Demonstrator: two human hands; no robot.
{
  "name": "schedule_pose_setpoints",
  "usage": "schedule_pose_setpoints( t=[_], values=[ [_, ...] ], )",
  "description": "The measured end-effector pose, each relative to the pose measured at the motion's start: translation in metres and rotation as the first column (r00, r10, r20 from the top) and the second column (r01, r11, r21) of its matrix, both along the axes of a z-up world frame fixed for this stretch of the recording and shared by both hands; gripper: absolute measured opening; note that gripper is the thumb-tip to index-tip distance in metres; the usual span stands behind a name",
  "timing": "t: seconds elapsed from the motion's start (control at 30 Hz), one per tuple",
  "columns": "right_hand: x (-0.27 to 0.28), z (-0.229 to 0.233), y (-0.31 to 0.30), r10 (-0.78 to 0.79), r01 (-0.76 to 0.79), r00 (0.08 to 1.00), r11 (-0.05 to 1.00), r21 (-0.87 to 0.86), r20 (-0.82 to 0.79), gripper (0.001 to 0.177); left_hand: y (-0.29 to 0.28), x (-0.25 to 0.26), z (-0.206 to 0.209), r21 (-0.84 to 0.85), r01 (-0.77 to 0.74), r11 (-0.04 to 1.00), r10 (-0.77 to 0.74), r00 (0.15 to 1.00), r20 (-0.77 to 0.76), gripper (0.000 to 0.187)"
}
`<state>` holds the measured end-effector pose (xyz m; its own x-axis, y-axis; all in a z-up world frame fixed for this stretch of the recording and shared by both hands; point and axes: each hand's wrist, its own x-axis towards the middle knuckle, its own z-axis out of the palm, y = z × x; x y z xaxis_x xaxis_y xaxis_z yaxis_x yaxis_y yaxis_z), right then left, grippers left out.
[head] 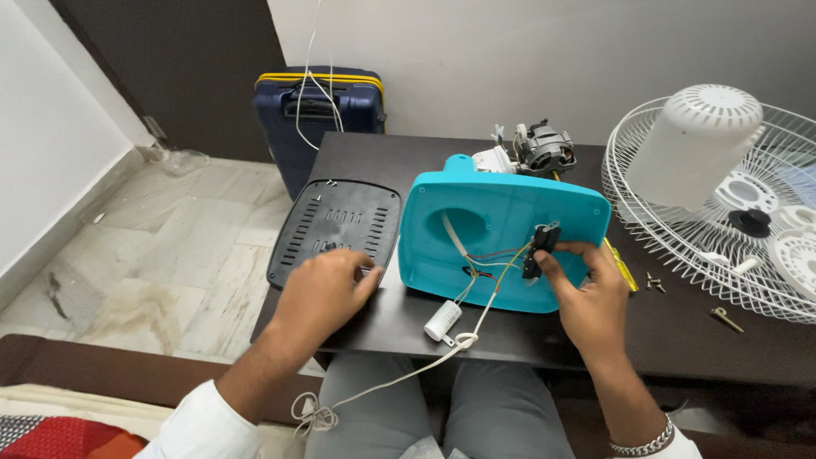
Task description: The person disassembles a teal LG pedestal fan on a dark table. They remove the front grille, unscrew the motor housing, detach the motor from the stand, and then remove the control switch from the base using a screwdriver.
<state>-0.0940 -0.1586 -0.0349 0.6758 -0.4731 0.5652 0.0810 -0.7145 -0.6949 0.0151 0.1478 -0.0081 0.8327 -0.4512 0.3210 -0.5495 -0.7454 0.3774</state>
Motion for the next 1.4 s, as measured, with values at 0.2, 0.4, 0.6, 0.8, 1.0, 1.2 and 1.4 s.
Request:
schedule_pose_setpoints(
  t=[0.2,0.4,0.6,0.8,1.0,1.2,1.4],
  values=[
    [0.000,0.001,0.003,-0.013,0.013,1.000,1.000,-0.013,0.000,0.032,0.017,0.032,0.027,0.015,-0.164,0.986,0.165,0.982,-0.088,0.026],
    [-0.001,0.003,0.006,-0.013,0.013,1.000,1.000,-0.005,0.004,0.031,0.042,0.092,0.019,-0.037,-0.198,0.979,0.197,0.980,-0.039,0.022],
    [-0.002,0.003,0.006,-0.026,0.027,0.999,0.999,-0.037,0.029,0.028,0.045,0.141,-0.009,-0.075,-0.130,0.989,0.130,0.992,-0.001,0.031],
    [-0.002,0.004,0.007,-0.088,0.088,0.995,0.996,-0.021,-0.035,0.029,0.036,0.160,-0.024,-0.090,-0.073,0.993,0.080,0.994,0.073,0.024],
    [-0.001,0.005,0.005,-0.069,0.068,0.997,0.998,-0.015,-0.039,0.029,0.030,0.170,-0.033,-0.119,-0.156,0.980,0.143,0.983,-0.114,0.020],
    [-0.001,0.000,0.003,-0.083,0.081,0.996,0.995,-0.053,-0.025,0.031,0.031,0.184,-0.038,-0.146,-0.150,0.978,0.132,0.983,-0.127,0.030],
    [-0.002,-0.003,0.001,-0.058,0.057,0.998,0.997,-0.049,-0.015,0.031,0.028,0.187,-0.038,-0.141,-0.204,0.969,0.169,0.959,-0.228,0.030]
  ],
)
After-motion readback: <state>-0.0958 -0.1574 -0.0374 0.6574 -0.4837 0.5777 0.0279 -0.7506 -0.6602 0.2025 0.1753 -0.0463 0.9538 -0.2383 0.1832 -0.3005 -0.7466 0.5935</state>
